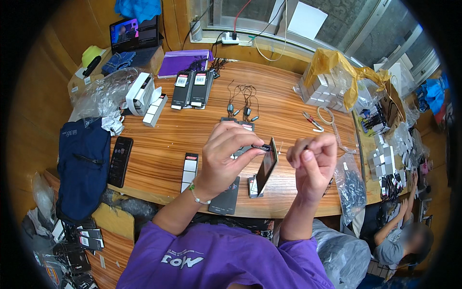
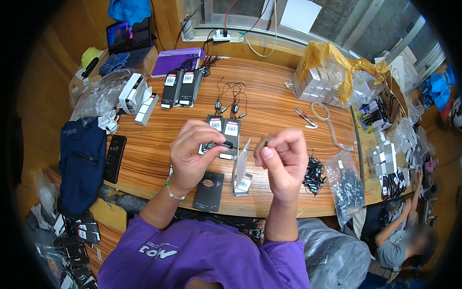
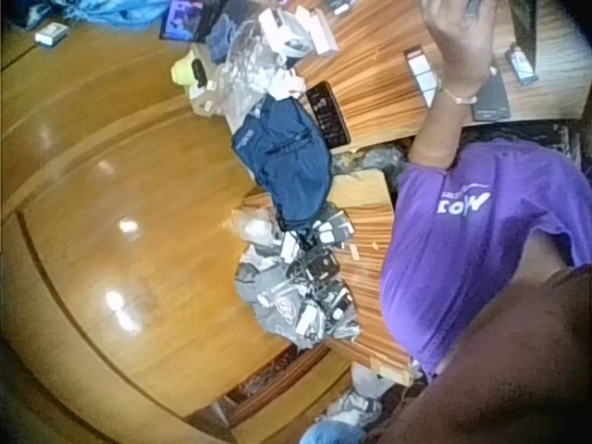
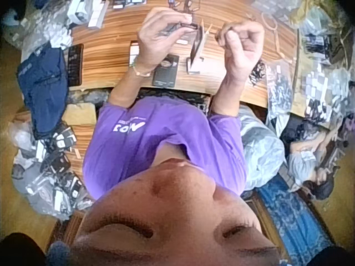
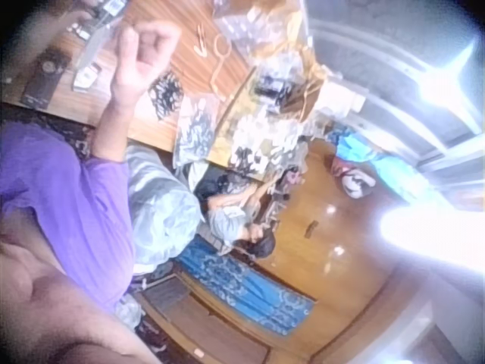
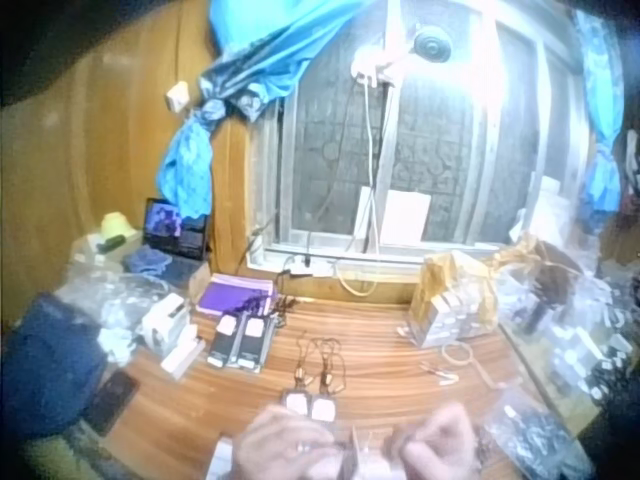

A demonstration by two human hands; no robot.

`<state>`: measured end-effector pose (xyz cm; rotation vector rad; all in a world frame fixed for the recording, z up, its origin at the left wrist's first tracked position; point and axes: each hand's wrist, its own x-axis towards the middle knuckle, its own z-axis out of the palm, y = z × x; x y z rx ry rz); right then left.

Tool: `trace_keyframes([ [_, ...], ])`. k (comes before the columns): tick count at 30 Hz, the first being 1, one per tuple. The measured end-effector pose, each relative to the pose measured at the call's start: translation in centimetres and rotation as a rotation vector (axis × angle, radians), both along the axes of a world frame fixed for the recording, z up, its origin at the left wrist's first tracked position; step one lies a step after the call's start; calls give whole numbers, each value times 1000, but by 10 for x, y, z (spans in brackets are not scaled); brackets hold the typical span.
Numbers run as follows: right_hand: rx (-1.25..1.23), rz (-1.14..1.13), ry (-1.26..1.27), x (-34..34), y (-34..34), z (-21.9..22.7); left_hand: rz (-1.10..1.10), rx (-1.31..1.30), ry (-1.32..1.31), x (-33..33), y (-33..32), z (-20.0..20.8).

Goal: The person repeatedly picks up small black boxes and attaches black lanyards to them. They handle the items one at a time, opening the boxes, inserting the lanyards, and placing the finished units on the table. The process is repetitive and involves multiple identical components.

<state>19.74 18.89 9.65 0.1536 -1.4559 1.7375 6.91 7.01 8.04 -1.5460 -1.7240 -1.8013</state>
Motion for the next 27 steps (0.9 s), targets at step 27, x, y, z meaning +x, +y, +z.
trace_keyframes([
  [27, 131, 100, -378, -1, 3, 6, -158, -65, -6, -9, -1, 22],
])
